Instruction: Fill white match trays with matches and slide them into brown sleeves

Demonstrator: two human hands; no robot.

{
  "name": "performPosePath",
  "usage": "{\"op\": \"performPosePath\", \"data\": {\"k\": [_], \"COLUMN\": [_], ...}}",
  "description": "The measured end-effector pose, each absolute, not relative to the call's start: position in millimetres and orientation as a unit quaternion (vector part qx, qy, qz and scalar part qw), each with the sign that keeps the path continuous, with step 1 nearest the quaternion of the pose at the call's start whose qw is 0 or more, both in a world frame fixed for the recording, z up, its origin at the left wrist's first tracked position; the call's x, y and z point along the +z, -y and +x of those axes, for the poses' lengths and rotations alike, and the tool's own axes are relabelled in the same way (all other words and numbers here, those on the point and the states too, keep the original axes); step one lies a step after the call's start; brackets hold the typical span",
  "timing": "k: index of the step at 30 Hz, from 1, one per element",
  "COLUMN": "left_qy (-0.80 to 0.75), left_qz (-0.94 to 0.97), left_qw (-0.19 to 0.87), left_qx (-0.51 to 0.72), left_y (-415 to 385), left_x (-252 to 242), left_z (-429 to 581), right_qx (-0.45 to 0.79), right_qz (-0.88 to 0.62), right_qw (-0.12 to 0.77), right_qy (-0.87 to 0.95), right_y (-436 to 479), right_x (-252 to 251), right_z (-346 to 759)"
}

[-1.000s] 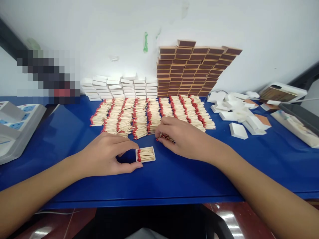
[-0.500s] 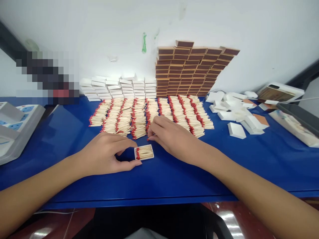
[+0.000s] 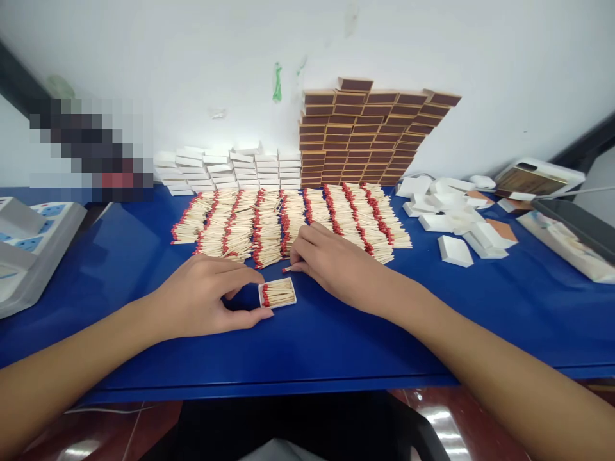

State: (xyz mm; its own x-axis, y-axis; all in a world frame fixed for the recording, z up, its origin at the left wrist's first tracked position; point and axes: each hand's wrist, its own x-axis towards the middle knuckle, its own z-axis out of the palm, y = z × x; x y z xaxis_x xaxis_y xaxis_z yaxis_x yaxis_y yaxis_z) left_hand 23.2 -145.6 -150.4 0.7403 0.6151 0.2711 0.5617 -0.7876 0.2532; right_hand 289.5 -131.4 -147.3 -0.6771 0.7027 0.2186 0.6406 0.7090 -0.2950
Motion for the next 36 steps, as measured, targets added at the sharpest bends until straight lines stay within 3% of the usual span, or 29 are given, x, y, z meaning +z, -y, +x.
{"op": "performPosePath", "data": {"k": [10,17,36], "left_qy": [-0.344,-0.322,-0.312], "left_qz": [0.919,0.925,0.927], "left_qw": [0.059,0.052,0.036], "left_qx": [0.185,0.196,0.208], "left_y": [146,146,146], "left_x": [-152,-154,-151], "left_z": [23,22,22], "right_qx": [0.157,0.049,-0.005], "right_qz": [-0.352,-0.388,-0.391], "right_qw": [0.184,0.185,0.168], "right_qy": [0.904,0.902,0.905], "right_y": [156,136,131], "right_x": [-136,-147,-153], "right_z": [274,292,295]}}
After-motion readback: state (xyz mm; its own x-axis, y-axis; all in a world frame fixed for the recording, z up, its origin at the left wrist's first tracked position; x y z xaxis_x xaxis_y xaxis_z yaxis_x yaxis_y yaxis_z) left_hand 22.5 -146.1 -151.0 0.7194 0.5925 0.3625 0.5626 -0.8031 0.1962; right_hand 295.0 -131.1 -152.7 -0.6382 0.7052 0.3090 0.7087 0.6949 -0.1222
